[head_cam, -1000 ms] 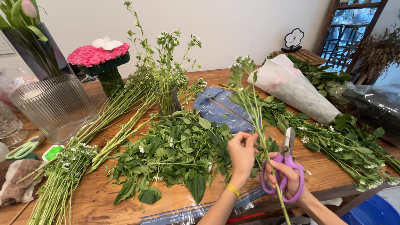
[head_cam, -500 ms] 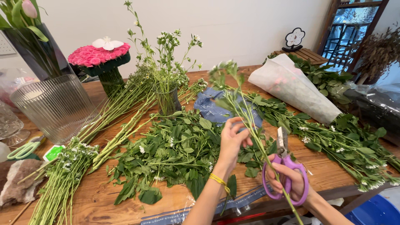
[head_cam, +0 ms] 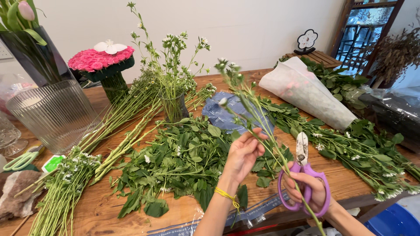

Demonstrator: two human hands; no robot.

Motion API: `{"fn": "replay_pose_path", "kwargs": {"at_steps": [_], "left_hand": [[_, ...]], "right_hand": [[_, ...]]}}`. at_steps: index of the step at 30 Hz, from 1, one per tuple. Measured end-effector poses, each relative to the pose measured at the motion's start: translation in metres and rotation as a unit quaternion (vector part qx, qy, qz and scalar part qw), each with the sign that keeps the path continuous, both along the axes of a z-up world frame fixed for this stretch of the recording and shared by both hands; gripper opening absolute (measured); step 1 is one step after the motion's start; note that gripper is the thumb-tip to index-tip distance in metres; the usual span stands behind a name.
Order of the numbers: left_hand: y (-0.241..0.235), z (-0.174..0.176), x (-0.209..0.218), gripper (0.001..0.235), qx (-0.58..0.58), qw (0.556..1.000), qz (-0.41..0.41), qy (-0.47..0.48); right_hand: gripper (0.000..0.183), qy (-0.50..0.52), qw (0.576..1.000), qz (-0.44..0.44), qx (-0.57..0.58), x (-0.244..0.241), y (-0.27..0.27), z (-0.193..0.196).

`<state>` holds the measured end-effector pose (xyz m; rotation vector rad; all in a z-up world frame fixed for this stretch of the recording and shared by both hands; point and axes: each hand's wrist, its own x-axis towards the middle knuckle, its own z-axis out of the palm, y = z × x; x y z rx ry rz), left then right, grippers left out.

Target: The person trims the leaves and stems of several white daisy-like flowers using purple shears. They hold each stem, remove foliage, and place the cut leaves on the table. The person occasionally gathers trimmed stems into a small bunch before continuing to trim additional stems.

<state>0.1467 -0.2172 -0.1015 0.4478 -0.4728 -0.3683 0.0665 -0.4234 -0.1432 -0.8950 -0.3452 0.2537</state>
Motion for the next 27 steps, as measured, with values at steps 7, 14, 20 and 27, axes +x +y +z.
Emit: {"fn": "replay_pose_path", "kwargs": {"at_steps": [7,14,20,27], "left_hand": [[0.001,-0.014,0.011,0.034,-0.059,0.997,-0.041,-0.033],[0.002,-0.015,0.008,0.016,0.088,0.989,0.106,-0.044],[0.000,-0.008,-0.004,0.009,0.190,0.958,0.212,-0.050],[-0.001,-0.011,-0.031,0.020,0.447,0.820,0.293,-0.203]], "right_hand": [[0.027,0.021,0.996,0.085,0.016,-0.005,0.002,0.003],[0.027,0.058,0.990,0.113,0.065,-0.005,0.004,-0.005],[0.025,0.053,0.992,0.093,0.066,-0.006,0.015,-0.003],[0.030,-0.014,1.000,0.009,-0.002,-0.008,0.034,0.016]]}}
